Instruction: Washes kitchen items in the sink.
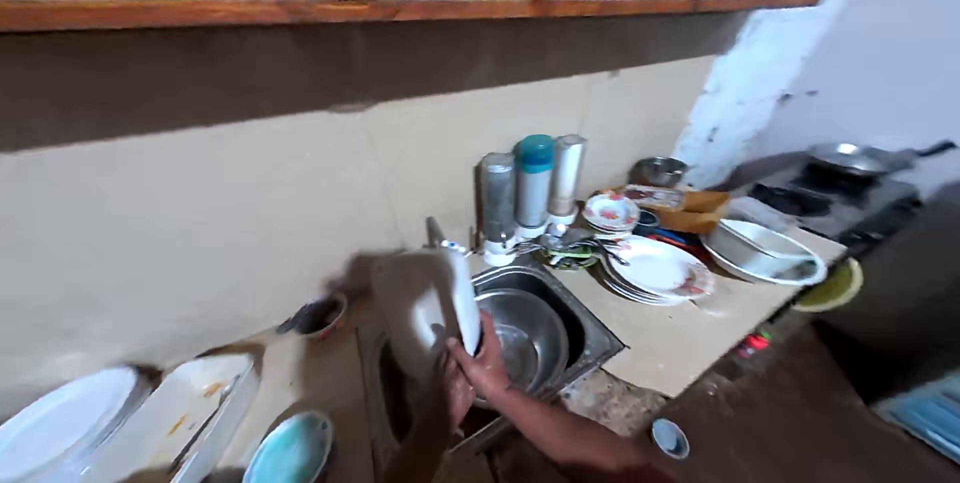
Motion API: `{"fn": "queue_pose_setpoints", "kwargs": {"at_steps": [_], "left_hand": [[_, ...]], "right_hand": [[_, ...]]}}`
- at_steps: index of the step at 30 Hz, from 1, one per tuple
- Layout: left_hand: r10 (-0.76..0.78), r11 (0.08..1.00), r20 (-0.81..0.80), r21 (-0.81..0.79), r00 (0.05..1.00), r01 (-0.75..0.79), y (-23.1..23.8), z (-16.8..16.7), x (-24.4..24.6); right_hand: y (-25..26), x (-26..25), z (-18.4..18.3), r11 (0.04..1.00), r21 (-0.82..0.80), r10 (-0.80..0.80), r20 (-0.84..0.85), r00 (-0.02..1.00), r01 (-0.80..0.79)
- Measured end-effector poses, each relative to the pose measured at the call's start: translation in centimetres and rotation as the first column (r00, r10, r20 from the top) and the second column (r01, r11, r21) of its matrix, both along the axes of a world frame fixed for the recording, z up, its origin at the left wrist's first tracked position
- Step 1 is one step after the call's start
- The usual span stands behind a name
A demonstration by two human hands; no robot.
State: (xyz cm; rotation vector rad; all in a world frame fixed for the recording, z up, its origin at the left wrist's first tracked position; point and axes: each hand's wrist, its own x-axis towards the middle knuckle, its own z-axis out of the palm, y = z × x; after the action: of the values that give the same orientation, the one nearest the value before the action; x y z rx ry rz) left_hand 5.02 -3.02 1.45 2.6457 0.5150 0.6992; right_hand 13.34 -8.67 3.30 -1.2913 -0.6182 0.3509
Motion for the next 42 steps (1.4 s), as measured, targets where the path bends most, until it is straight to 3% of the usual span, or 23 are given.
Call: {"fn": "queue_pose_setpoints", "kwargs": {"at_steps": [3,7,10,12,15,17,19,20,23,25,29,31,33,35,37,40,42], "left_hand": [[-0.069,0.959,0.014,0.275,0.998,0.063,4.5,-2.7,-1.6],[-0.028,0.863,0.054,0.506,0.998,-0.003,6.0,-2.4,-2.4],[0.094,0.968,-0.021,0.237,0.995,-0.086,2.6,-0.8,-0.9],[0.022,0.988,-0.038,0.151,0.999,-0.016,2.2,-0.3,0.0],[-0.099,0.991,-0.258,-0.115,0.961,0.071,3.8,2.7,-0.3],[-0.03,0.924,-0.121,-0.383,0.992,-0.018,4.6,4.0,-1.0],[0.117,0.88,0.077,-0.47,0.99,-0.068,4.6,4.4,-0.5],[0.146,0.889,0.108,-0.451,0.983,-0.083,4.2,4.7,0.1],[0.104,0.987,-0.012,-0.124,0.994,-0.105,2.7,3.9,1.6],[0.082,0.993,-0.076,-0.075,0.994,-0.088,3.0,4.4,1.7],[0.295,0.953,-0.229,-0.005,0.928,-0.304,4.6,8.8,1.8],[0.235,0.971,-0.177,0.004,0.956,-0.238,3.9,8.0,2.0],[0.062,0.99,-0.016,0.126,0.998,-0.06,3.4,4.6,2.6],[0.026,0.984,-0.046,0.179,0.999,-0.017,3.2,3.8,2.8],[0.137,0.969,-0.197,0.232,0.971,-0.089,3.7,5.6,2.6],[0.151,0.904,-0.178,0.423,0.972,-0.063,5.1,8.0,2.5],[0.14,0.925,-0.254,0.378,0.957,-0.036,5.0,11.1,1.9]], "right_hand": [[-0.1,1.5,0.1,0.999,-0.014,0.043,0.139,0.989,-0.042],[-0.2,1.8,0.0,0.996,-0.067,0.076,0.24,0.968,-0.061],[0.2,1.7,-0.2,1.0,-0.002,0.03,0.206,0.978,-0.03],[0.4,2.1,-0.5,1.0,0.025,0.008,0.153,0.988,-0.012],[0.1,3.1,-0.8,1.0,-0.009,0.006,-0.027,1.0,-0.006],[-0.3,3.9,-0.9,1.0,-0.01,0.027,-0.105,0.994,-0.029],[-0.6,4.0,-0.7,0.997,0.003,0.08,-0.131,0.988,-0.081],[-0.6,3.7,-0.3,0.994,0.012,0.108,-0.164,0.98,-0.108],[-0.5,2.9,-0.1,0.987,0.076,0.155,-0.193,0.969,-0.143],[-0.6,2.6,-0.1,0.981,0.096,0.182,-0.175,0.968,-0.167],[-0.7,1.2,0.5,0.979,0.135,0.183,-0.244,0.952,-0.153],[-0.5,1.2,0.7,0.982,0.155,0.154,-0.288,0.945,-0.113],[-0.6,2.0,0.5,0.981,0.157,0.142,-0.208,0.968,-0.11],[-1.2,2.6,0.3,0.981,0.135,0.157,-0.113,0.981,-0.141],[-2.0,2.9,0.8,0.988,0.071,0.141,-0.078,0.987,-0.136],[-2.8,3.5,2.0,0.962,-0.196,0.209,0.092,0.974,-0.188],[-3.1,4.3,2.2,0.911,-0.368,0.264,0.173,0.949,-0.186]]}}
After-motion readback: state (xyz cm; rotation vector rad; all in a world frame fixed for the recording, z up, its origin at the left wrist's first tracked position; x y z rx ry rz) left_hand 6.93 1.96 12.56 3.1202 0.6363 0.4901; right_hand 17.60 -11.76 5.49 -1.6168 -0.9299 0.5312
